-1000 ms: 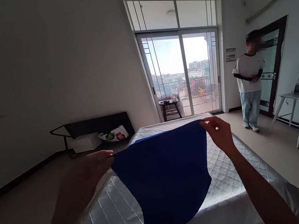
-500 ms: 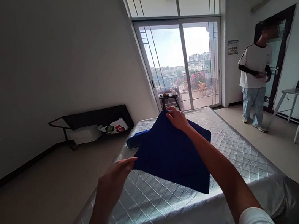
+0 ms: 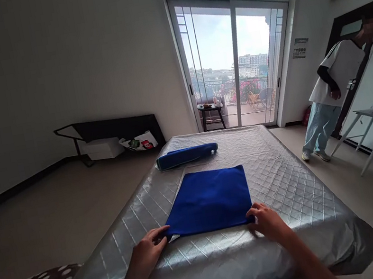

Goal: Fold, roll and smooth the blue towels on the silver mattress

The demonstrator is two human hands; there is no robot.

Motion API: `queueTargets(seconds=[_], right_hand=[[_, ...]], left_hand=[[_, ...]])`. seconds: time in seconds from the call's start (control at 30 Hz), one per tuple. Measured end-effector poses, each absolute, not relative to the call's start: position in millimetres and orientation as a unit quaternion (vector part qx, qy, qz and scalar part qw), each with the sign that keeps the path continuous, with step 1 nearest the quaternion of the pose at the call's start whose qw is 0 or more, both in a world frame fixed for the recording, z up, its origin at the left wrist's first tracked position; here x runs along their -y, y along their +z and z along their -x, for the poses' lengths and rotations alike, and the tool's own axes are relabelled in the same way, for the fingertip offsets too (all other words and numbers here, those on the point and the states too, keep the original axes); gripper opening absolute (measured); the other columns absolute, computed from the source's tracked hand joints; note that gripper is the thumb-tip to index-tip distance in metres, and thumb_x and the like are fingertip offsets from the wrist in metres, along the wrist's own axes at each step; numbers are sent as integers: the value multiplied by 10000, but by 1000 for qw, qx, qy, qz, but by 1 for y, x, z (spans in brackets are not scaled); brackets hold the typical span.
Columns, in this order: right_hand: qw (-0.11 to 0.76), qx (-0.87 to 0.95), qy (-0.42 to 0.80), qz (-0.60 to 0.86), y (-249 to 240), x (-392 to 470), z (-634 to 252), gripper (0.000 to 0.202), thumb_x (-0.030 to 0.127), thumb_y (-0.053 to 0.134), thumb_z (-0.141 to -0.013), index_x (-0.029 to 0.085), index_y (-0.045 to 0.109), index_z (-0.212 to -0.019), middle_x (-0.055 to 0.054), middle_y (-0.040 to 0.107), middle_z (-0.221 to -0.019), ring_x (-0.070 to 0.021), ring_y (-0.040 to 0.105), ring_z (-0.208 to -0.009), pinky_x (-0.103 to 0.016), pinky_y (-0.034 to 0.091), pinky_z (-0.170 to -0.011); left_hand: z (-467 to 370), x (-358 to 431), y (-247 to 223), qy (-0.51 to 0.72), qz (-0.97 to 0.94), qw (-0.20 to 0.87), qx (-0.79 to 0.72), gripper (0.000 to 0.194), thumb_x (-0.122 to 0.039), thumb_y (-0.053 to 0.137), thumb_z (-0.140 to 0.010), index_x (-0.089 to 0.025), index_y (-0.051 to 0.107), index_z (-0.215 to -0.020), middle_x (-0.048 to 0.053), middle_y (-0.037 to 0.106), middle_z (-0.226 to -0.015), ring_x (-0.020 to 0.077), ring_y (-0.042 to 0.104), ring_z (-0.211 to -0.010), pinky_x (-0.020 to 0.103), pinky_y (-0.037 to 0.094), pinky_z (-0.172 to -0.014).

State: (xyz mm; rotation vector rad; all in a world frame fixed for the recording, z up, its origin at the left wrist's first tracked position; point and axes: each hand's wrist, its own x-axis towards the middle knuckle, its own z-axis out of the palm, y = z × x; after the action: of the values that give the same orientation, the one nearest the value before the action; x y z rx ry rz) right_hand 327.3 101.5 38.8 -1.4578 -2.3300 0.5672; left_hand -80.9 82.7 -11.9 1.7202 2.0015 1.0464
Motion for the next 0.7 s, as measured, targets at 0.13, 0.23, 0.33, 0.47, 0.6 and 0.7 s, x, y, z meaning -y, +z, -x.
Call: queueTargets(seconds=[0.13,0.23,0.33,0.47,0.6,0.7], right_hand=[[197,825,188,496,36,-97,-329,226,148,566,-907,238,730,-1034,-72,696,-1123,-219,678,-1052,-329,521,-924],[220,833,182,475,35,-97,-329,257,130,504,-930,226,724,-1022,-79,710,-1112,-219,696,-1016,-341,536,-912],[288,813,216,459,36,-96,-333,240,197,481,-965,240,705,-1042,-58,729,-1079,-195,716,-937,-321,564,-863],[385,777,234,439,48,-98,-341,208,340,526,-965,255,706,-1027,-39,747,-981,-190,730,-853,-309,599,-784],[434,783,190,404,75,-98,-348,281,479,674,-876,268,714,-1056,-41,744,-947,-203,725,-814,-348,621,-781],[466,781,153,386,101,-94,-353,267,508,662,-889,278,734,-1004,-35,747,-877,-193,715,-738,-344,628,-716]], left_hand=[[80,-79,-12,366,-620,109,-685,340,-439,514,-750,-252,764,-887,51,782,-965,254,738,-884,342,583,-823],[82,-77,-12,383,-629,91,-670,344,-473,507,-779,-265,768,-860,42,773,-923,234,736,-824,321,589,-783],[84,-74,-4,408,-624,72,-662,406,-565,502,-795,-273,781,-831,47,757,-918,215,727,-764,300,588,-725],[79,-68,22,443,-617,61,-648,535,-730,499,-777,-285,793,-816,63,763,-1036,231,730,-848,294,580,-721],[71,-56,59,463,-609,102,-635,520,-756,550,-754,-314,784,-897,10,791,-965,237,738,-864,287,571,-760],[66,-47,84,473,-590,102,-647,502,-738,580,-735,-323,777,-938,-21,784,-778,240,744,-804,291,565,-758]])
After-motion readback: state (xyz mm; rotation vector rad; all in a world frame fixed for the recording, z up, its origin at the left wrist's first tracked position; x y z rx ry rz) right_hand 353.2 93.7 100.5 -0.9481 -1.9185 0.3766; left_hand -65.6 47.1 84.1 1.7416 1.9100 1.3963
